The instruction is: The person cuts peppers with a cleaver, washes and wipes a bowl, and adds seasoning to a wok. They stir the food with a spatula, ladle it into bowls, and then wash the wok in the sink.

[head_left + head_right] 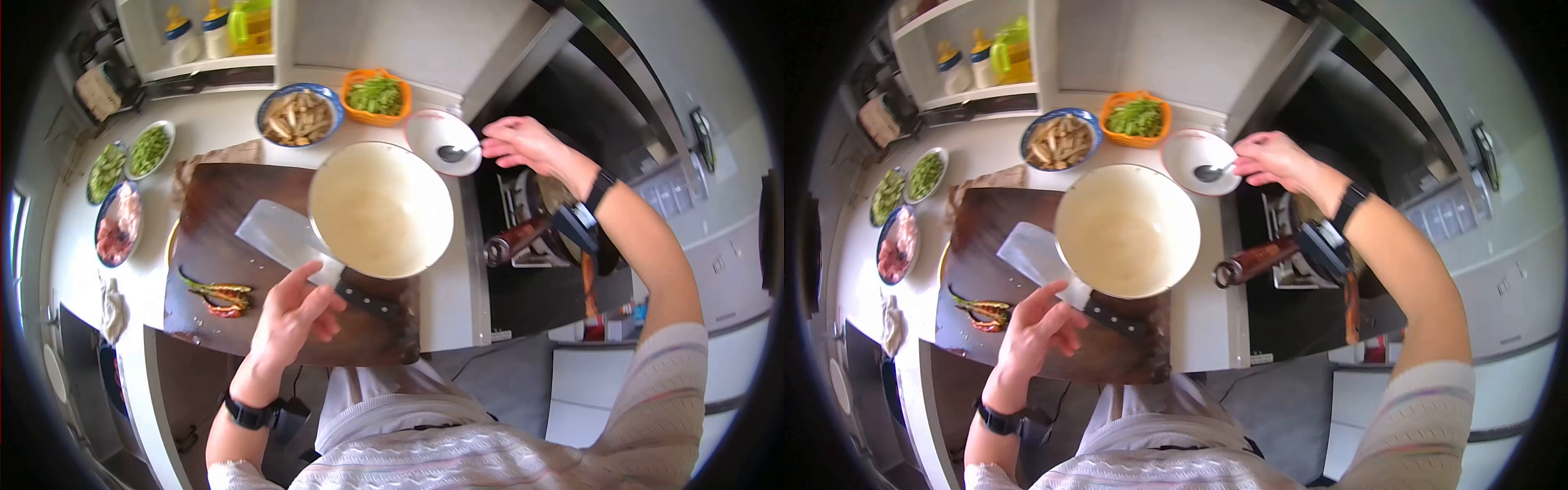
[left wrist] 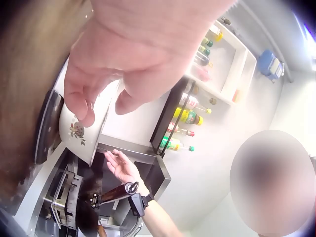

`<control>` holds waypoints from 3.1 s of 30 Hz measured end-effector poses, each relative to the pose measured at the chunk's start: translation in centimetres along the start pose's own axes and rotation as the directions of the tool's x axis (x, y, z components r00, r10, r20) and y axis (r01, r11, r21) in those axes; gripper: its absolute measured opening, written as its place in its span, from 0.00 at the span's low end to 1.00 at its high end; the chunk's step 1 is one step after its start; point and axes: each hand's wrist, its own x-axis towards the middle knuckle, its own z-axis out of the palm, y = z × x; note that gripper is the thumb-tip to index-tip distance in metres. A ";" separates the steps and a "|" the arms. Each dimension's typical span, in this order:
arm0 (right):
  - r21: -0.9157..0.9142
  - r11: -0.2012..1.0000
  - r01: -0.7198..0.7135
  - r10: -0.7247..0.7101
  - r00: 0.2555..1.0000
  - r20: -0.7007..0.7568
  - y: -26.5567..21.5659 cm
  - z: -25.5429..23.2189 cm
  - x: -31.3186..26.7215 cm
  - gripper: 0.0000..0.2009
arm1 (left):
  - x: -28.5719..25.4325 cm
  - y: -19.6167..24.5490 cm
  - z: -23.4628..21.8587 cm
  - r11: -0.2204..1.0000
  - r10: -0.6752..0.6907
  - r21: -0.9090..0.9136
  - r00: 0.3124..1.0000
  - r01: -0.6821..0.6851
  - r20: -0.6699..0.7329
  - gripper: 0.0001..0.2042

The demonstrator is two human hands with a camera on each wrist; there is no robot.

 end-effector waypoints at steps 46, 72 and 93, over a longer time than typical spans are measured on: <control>0.347 0.826 0.444 -0.513 0.847 0.140 0.3 -0.5 -19.1 0.12 | -2.4 -8.1 15.6 0.939 -0.047 0.344 0.997 0.025 0.058 0.27; 0.628 0.365 0.687 -0.818 -0.085 0.569 -17.2 68.4 -26.7 0.07 | -23.8 -10.7 -20.2 0.971 0.163 -0.117 0.934 -0.209 -0.317 0.07; -0.390 0.095 0.916 -0.778 0.313 0.545 -12.9 70.5 -7.6 0.16 | -20.8 -8.8 -23.3 0.981 -0.086 -0.189 0.978 0.049 -0.191 0.15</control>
